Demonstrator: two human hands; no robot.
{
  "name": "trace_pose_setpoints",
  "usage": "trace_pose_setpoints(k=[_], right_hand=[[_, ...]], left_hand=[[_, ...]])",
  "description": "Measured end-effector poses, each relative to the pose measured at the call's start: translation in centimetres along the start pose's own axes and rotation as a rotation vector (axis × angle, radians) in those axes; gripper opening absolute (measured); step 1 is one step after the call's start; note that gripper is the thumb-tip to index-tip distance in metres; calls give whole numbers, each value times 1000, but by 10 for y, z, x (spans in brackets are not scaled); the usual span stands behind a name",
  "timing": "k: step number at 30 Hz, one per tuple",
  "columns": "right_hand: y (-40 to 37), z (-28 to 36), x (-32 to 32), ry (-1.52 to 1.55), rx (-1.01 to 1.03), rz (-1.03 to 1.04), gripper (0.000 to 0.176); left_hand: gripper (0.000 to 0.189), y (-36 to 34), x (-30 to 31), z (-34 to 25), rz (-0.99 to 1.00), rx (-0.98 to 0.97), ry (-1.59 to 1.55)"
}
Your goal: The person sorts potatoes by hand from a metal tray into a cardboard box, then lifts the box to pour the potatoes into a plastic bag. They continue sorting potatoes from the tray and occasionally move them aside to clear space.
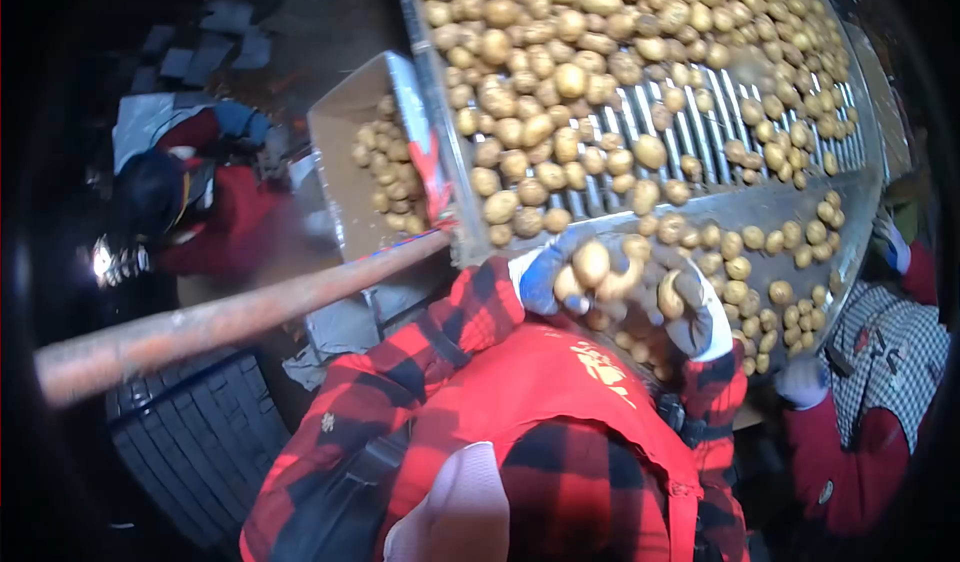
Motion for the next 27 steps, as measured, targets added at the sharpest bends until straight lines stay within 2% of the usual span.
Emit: trace_pose_setpoints(k=[1, 2, 3, 4, 5, 6, 7, 9, 10, 12, 14, 15, 17, 18, 19, 20, 21, 22, 24, 26, 27], right_hand=[[-7, -7, -19, 177, -133, 21, 52], [-6, -7, -40, 103, -153, 180, 54], [-9, -15, -64, 217, -227, 175, 53], [-10, -24, -87, 155, -303, 225, 51], [-12, -32, -107, 91, -380, 272, 50], [-5, -54, -131, 98, -354, 402, 47], [-3, -65, -167, 90, -477, 496, 55], [5, -78, -237, 94, -549, 596, 40], [21, -83, -268, 10, -439, 714, 36], [53, -134, -309, -83, -337, 852, 33], [92, -216, -310, 498, -586, 351, 25], [91, -227, -314, 477, -604, 359, 25], [99, -218, -308, 568, -378, 405, 28], [89, -180, -314, 156, -104, 584, 31], [78, -143, -319, -605, 304, 684, 34], [65, -105, -323, -1049, 595, 614, 37], [62, -109, -313, -1157, 480, 651, 35], [69, -140, -268, -458, 42, 416, 34], [53, -155, -227, -472, -78, 335, 33], [29, -165, -187, -246, -235, 85, 36], [16, -170, -167, -170, -274, -29, 37]], left_hand=[[74, -16, 0, -8, 33, 28, -67], [75, -37, 6, -23, 44, 92, -167], [76, -63, 11, -28, 33, 167, -308], [78, -91, 15, -32, 10, 227, -437], [73, -128, 16, -18, -37, 354, -743], [73, -165, 29, -8, -149, 260, -723], [69, -189, 45, -9, -187, 204, -668], [63, -210, 90, -24, -208, 35, -371], [61, -222, 114, -24, -253, -8, -270], [51, -273, 170, 23, -638, 284, -429], [49, -289, 191, 44, -625, 160, -1114], [48, -297, 201, 54, -632, 95, -1436], [51, -308, 215, 54, -894, 126, -1250], [52, -305, 207, 39, -818, -21, -1323], [52, -308, 202, 31, -830, -32, -1346], [51, -307, 198, 18, -783, -62, -1377], [51, -307, 196, 11, -735, -92, -1408], [46, -307, 194, 8, -664, -164, -1493], [42, -315, 194, 11, -692, -185, -1484], [34, -323, 192, 21, -701, -184, -1449], [41, -328, 189, 23, -723, -107, -1363]])
Point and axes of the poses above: each hand's wrist, its own y-axis towards the middle knuckle, its own x-axis out of the back of the hand, z = x × y, the point moved 9 cm from there along y, towards the middle knuckle, and after that the axes turned 9 degrees about x, right-handed, at the moved point
